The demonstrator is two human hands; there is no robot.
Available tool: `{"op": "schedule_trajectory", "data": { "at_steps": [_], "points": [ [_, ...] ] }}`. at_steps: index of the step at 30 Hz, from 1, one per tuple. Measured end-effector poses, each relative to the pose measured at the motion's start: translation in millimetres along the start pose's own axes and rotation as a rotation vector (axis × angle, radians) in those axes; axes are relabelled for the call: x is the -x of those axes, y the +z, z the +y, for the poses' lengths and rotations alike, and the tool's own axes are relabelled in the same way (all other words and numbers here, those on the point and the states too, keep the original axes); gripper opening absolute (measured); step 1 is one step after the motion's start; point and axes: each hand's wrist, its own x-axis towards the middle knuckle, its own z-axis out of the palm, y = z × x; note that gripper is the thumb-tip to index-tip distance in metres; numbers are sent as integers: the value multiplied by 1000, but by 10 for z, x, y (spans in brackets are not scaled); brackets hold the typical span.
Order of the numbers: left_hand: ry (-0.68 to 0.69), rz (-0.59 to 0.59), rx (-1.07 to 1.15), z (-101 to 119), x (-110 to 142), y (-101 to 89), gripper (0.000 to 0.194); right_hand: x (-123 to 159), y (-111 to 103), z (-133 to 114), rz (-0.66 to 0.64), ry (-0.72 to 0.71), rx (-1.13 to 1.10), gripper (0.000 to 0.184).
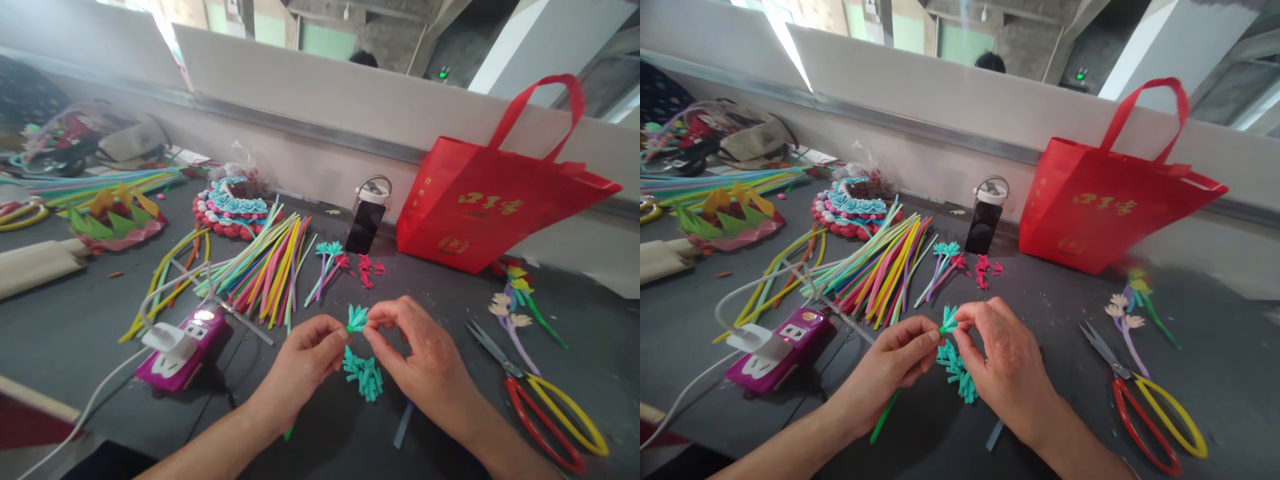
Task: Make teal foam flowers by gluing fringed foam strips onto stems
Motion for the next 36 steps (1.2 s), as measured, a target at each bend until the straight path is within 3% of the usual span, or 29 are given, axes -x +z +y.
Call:
{"op": "schedule_trajectory", "data": {
  "at_steps": [14,36],
  "points": [
    [23,18,-27,1,17,-11,27,18,64,-23,13,-34,42,16],
    [41,-15,-2,-10,9,-41,21,34,51,-70,14,75,13,12]
  ]
}}
